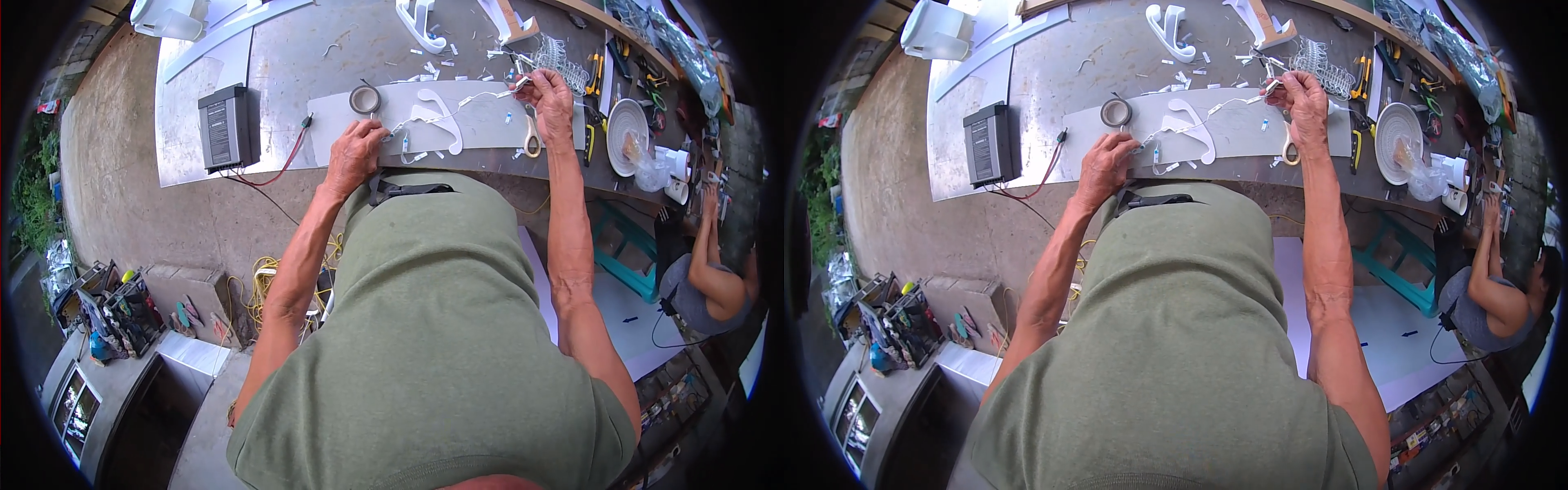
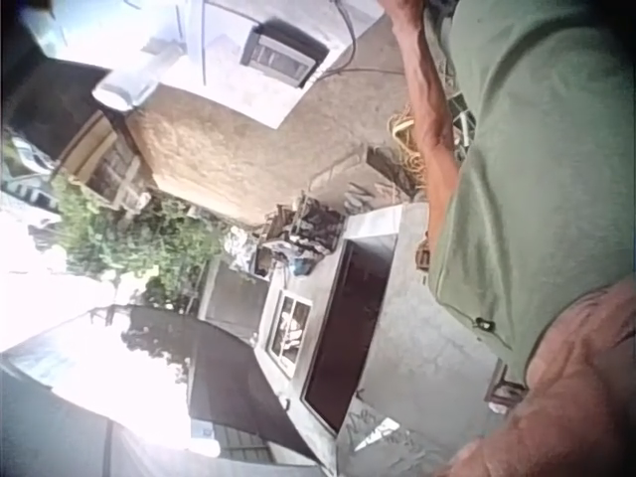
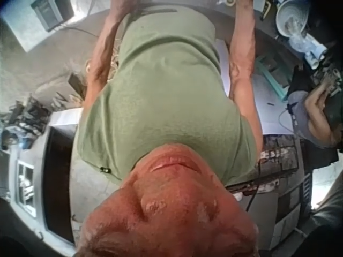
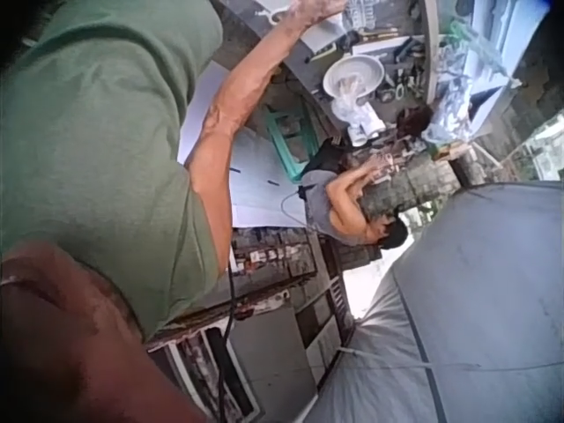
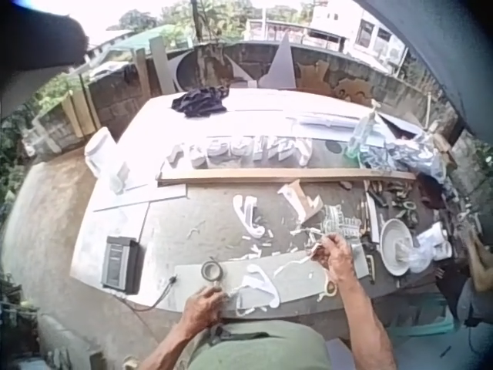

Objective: Assembling and wiring LED components into individual sign letters on a workshop table.

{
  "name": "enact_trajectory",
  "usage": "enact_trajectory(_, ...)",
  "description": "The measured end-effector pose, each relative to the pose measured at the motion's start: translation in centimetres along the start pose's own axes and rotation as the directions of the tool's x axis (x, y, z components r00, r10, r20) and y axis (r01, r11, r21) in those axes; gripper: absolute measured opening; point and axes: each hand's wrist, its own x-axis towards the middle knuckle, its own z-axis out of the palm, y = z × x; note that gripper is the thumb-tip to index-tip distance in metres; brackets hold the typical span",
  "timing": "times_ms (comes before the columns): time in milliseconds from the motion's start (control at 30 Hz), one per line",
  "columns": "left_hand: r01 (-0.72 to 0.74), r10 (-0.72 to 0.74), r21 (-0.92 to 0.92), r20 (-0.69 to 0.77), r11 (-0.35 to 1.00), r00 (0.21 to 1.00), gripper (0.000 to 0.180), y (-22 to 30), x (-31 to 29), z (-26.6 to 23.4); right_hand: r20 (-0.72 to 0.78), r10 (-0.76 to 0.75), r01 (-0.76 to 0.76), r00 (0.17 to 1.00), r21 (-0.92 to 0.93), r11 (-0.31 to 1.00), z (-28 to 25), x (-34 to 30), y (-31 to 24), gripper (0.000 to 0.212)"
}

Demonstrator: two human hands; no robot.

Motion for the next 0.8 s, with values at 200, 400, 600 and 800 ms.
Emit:
enact_trajectory(200,0.033,-0.035,-0.057,-0.036,0.998,0.999,0.021,0.3,-0.3,0.2,0.063,0.043,-0.044,0.997,0.019,0.999,0.0,-0.9,0.5,0.013)
enact_trajectory(400,0.019,-0.023,-0.066,-0.064,0.998,0.998,0.015,0.2,-0.3,0.6,0.117,0.056,-0.071,0.992,0.136,0.988,-0.3,-1.4,0.8,0.013)
enact_trajectory(600,0.022,-0.018,0.019,-0.162,1.000,0.987,0.012,-0.3,-0.2,-1.1,0.128,0.264,-0.292,0.956,0.335,0.896,-0.7,-2.0,2.2,0.011)
enact_trajectory(800,0.067,-0.058,0.039,-0.197,0.997,0.979,0.022,1.5,1.9,-3.5,0.195,0.340,-0.388,0.920,0.332,0.860,-0.2,-2.1,3.9,0.012)
